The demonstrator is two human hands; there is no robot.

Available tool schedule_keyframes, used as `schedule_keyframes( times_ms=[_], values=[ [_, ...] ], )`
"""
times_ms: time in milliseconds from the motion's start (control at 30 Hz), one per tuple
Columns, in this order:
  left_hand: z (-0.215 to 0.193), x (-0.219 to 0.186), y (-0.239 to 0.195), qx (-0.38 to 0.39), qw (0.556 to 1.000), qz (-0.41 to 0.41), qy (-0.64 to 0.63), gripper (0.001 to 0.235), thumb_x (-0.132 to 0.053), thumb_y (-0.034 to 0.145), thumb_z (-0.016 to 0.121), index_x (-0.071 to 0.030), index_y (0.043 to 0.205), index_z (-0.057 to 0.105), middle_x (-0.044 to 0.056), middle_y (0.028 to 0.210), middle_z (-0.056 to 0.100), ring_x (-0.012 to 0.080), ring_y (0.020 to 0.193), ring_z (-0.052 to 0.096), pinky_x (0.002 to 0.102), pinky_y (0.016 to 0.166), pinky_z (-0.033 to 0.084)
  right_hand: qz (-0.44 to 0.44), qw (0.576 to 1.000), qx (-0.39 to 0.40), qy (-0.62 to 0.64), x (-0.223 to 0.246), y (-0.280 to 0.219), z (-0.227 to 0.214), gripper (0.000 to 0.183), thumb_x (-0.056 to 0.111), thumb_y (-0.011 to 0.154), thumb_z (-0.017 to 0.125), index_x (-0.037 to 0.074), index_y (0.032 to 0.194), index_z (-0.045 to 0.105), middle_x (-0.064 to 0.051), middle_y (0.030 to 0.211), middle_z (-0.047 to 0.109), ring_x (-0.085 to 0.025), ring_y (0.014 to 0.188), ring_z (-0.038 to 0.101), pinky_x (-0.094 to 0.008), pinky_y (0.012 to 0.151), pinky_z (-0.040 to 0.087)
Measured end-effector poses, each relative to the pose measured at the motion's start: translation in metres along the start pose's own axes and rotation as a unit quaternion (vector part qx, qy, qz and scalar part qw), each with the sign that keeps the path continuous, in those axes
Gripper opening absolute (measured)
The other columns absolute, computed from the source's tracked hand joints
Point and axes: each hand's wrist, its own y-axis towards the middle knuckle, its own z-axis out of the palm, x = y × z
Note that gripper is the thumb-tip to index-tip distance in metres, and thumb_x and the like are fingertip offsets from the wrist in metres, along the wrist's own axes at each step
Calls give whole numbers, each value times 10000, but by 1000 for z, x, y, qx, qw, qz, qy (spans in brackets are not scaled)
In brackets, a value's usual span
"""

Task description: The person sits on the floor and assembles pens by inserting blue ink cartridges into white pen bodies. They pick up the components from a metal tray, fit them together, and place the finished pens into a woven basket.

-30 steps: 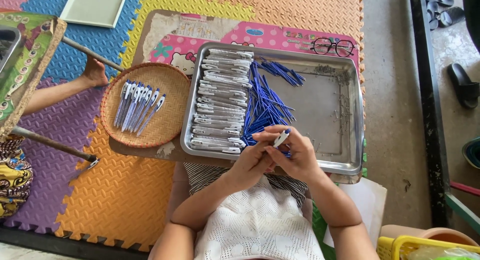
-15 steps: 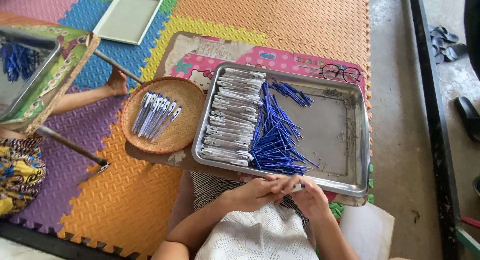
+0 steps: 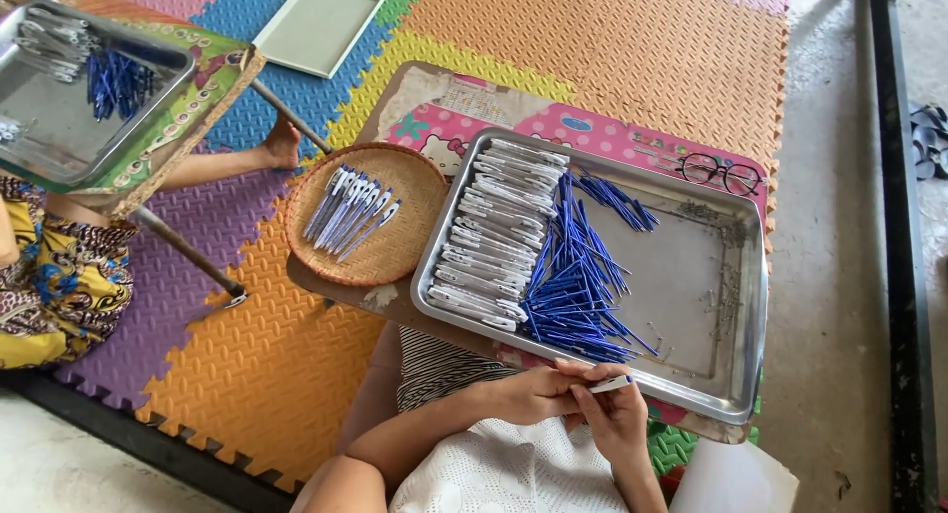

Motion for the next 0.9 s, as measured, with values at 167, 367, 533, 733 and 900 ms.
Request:
schedule_keyframes(
  times_ms=[167,367,533,733,900],
  values=[
    [-3,16,3,2,999,12,31,299,-174,1164,459,-38,950,617,88,889,665,196,837,635,346,839,558,-30,998,-37,-50,-9,0,3,164,-31,1010,609,56,1141,562,-232,1200,779,-368,1229,747,-471,1107,609],
    [-8,10,1,8,999,14,28,187,-143,1164,464,-24,1191,606,85,900,642,207,818,625,340,808,559,1,999,-35,12,-14,0,-5,160,-60,1004,605,48,1119,586,-246,1197,778,-382,1256,725,-456,1114,584],
    [-15,9,-3,53,998,-20,22,317,-266,1192,464,-72,1075,685,37,887,687,174,863,624,318,910,493,48,968,96,229,-1,6,-17,789,617,1142,358,-82,1268,700,-340,1380,667,-497,1422,529,-569,1219,356],
    [-13,9,-5,88,996,-19,-1,259,-220,1187,461,-55,1334,597,64,914,682,197,904,641,354,988,480,91,957,77,264,-20,-13,-35,545,309,1152,354,-79,1236,728,-353,1341,687,-547,1475,429,-583,1163,394],
    [-5,25,2,107,990,19,-84,273,-192,1210,416,-60,1444,466,43,877,643,149,841,616,306,905,497,132,965,41,224,-6,-12,-32,564,355,1149,357,-70,1153,728,-418,1373,649,-533,1443,494,-564,1088,484]
  ],
)
